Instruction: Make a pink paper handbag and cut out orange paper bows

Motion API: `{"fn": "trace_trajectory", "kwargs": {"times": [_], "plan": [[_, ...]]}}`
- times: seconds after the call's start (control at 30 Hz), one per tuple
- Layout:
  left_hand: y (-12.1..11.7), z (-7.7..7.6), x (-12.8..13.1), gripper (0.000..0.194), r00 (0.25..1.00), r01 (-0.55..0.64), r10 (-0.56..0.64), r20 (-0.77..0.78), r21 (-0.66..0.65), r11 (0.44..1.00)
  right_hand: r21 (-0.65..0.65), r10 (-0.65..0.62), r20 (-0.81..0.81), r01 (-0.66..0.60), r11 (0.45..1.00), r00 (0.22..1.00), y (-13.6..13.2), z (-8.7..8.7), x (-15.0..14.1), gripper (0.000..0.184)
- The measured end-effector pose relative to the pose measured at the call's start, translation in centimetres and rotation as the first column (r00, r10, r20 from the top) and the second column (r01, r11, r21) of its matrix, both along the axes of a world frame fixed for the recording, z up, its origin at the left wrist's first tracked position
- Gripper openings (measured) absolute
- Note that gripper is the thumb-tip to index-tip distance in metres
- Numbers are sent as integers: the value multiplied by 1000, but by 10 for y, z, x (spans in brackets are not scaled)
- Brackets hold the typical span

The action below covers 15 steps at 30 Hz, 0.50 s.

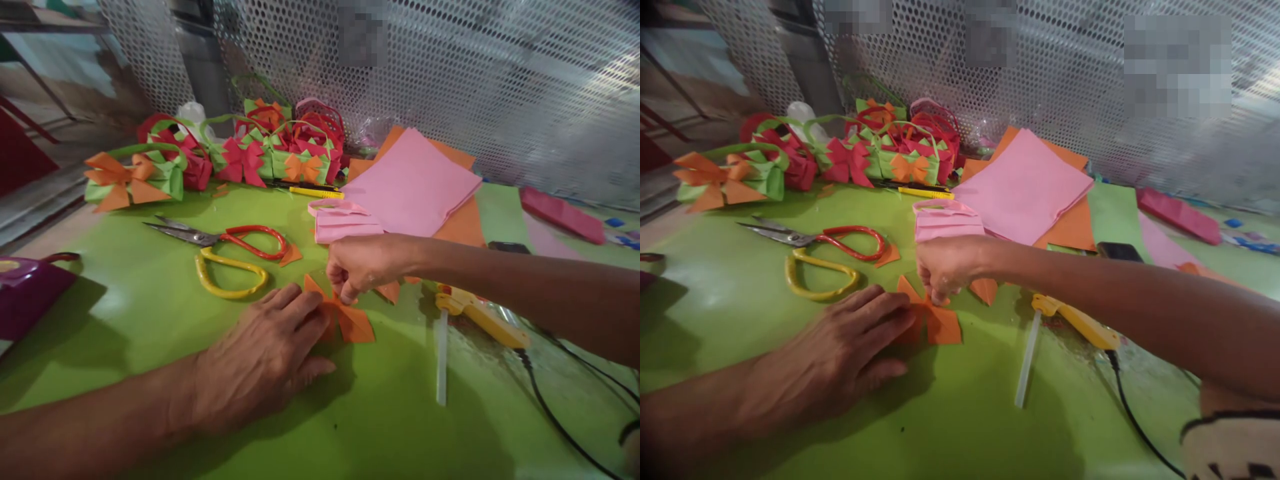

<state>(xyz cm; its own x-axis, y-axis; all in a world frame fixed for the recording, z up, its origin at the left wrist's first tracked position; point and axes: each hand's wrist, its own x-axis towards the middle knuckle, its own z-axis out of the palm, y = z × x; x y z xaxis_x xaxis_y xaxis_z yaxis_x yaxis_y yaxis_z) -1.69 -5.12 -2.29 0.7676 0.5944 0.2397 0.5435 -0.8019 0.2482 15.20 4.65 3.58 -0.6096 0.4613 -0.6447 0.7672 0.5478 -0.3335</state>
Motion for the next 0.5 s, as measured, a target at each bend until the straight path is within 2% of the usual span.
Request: {"fn": "trace_trajectory", "kwargs": {"times": [0.27,0.5], "plan": [[4,3,1,37,1000,-18,18,-16,-47,999,15,3,-1,-3,1000,1000,-1,0,1,12],[10,2,1,32,998,-13,19,56,-97,995,40,13,26,-14,999,1000,-2,1,-1,12]]}}
